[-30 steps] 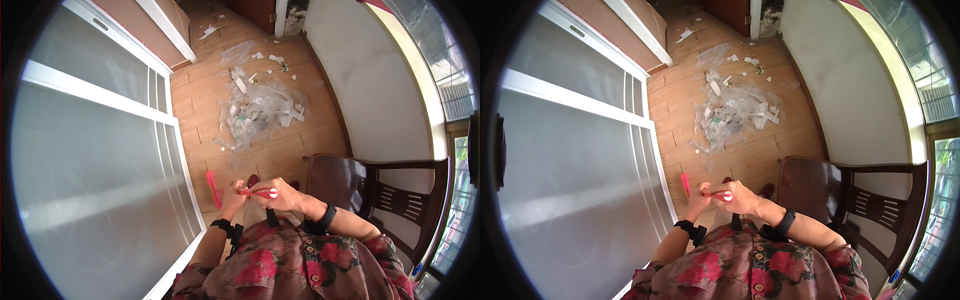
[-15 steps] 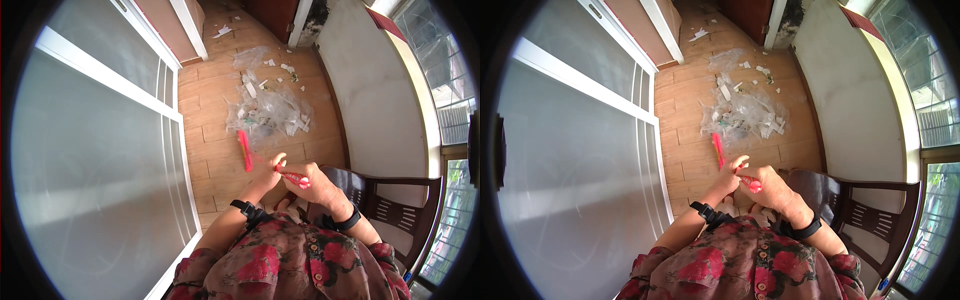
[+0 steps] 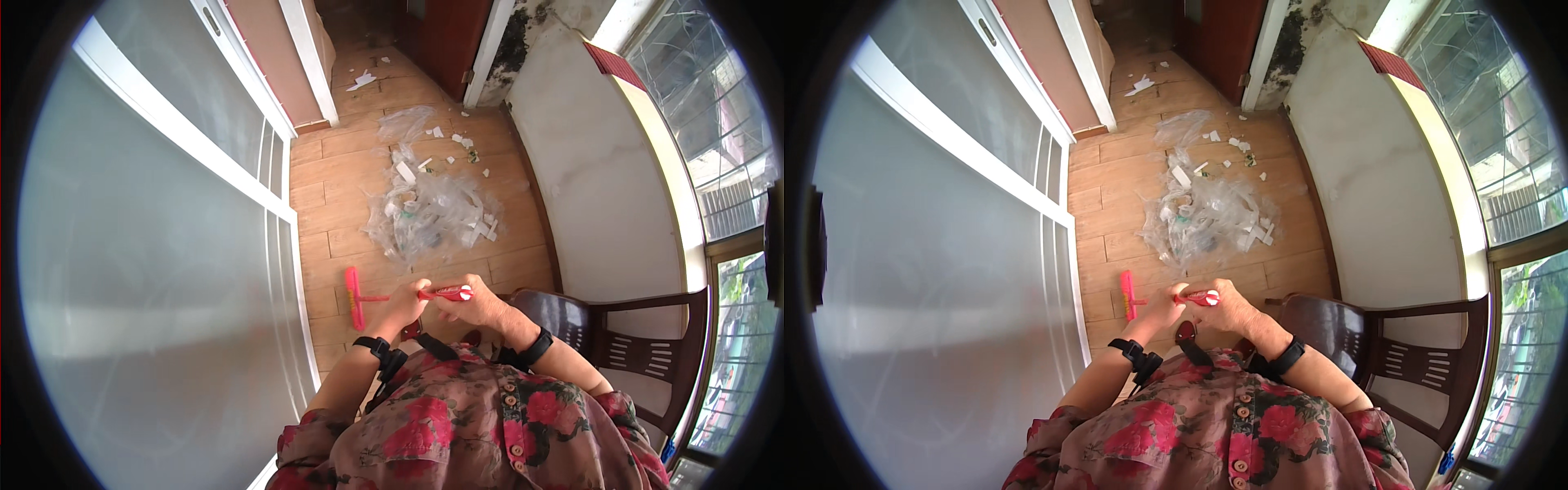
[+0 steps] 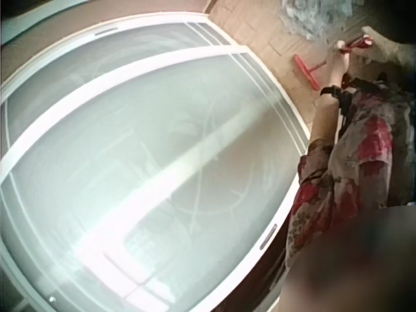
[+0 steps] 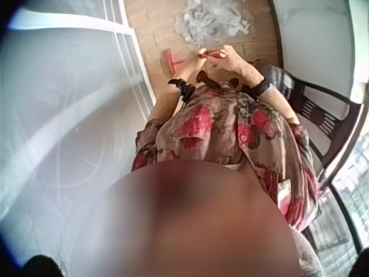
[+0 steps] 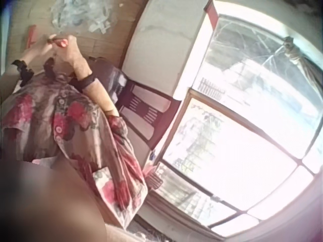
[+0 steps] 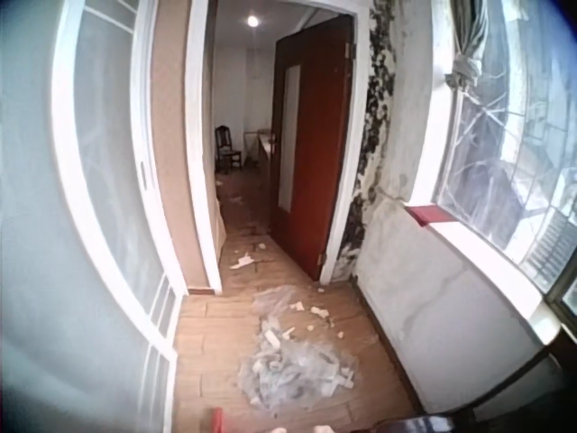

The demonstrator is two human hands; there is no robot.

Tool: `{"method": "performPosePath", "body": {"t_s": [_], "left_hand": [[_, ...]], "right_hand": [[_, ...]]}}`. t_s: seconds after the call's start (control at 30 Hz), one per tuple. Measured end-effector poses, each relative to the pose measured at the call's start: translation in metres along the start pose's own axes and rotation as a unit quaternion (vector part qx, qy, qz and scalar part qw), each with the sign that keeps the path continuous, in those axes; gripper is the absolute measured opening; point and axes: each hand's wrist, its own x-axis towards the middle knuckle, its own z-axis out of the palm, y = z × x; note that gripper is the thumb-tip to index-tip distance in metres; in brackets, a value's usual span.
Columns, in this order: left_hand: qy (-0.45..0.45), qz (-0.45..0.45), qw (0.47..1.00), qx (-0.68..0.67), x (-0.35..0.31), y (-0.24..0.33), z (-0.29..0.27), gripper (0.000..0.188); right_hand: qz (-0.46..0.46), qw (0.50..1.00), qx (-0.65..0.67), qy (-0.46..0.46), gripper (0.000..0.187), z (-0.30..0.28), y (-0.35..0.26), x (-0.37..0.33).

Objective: Assembling a segmented plastic broom handle in an indoor area.

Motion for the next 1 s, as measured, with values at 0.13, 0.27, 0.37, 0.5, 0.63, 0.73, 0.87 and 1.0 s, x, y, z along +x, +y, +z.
{"method": "performPosePath", "body": {"t_s": [0.13,0.27,0.37,0.5,0.63,0.73,0.87,1.0], "left_hand": [[-0.013,0.028,0.999,-0.031,0.042,0.019,0.002,0.018],[-0.04,0.06,0.995,-0.071,0.063,0.037,0.004,0.031],[-0.049,0.082,0.994,-0.062,0.058,0.041,0.009,0.029],[-0.063,0.102,0.992,-0.045,0.046,0.055,-0.001,0.016],[-0.073,0.109,0.991,0.003,0.034,0.042,-0.003,0.017],[-0.092,0.06,0.993,0.035,0.025,0.041,-0.011,0.023],[-0.074,0.039,0.996,0.02,0.029,0.019,0.006,0.023],[-0.047,0.012,0.999,-0.022,0.042,0.027,0.011,0.022]], "right_hand": [[0.077,0.994,0.046,0.065,0.026,-0.016,-0.013,-0.001],[0.045,0.993,-0.023,0.107,0.023,-0.026,-0.026,-0.009],[-0.054,0.982,-0.127,0.13,0.024,-0.026,-0.032,-0.027],[-0.026,0.992,-0.084,0.086,0.023,-0.033,-0.046,-0.046],[0.061,0.995,0.051,0.056,0.023,-0.027,-0.039,-0.04],[0.075,0.993,0.087,0.006,0.024,-0.029,-0.032,-0.029],[0.094,0.992,0.071,-0.049,0.026,-0.038,-0.018,-0.009],[0.106,0.991,0.047,-0.067,0.025,-0.061,-0.022,0.003]]}}
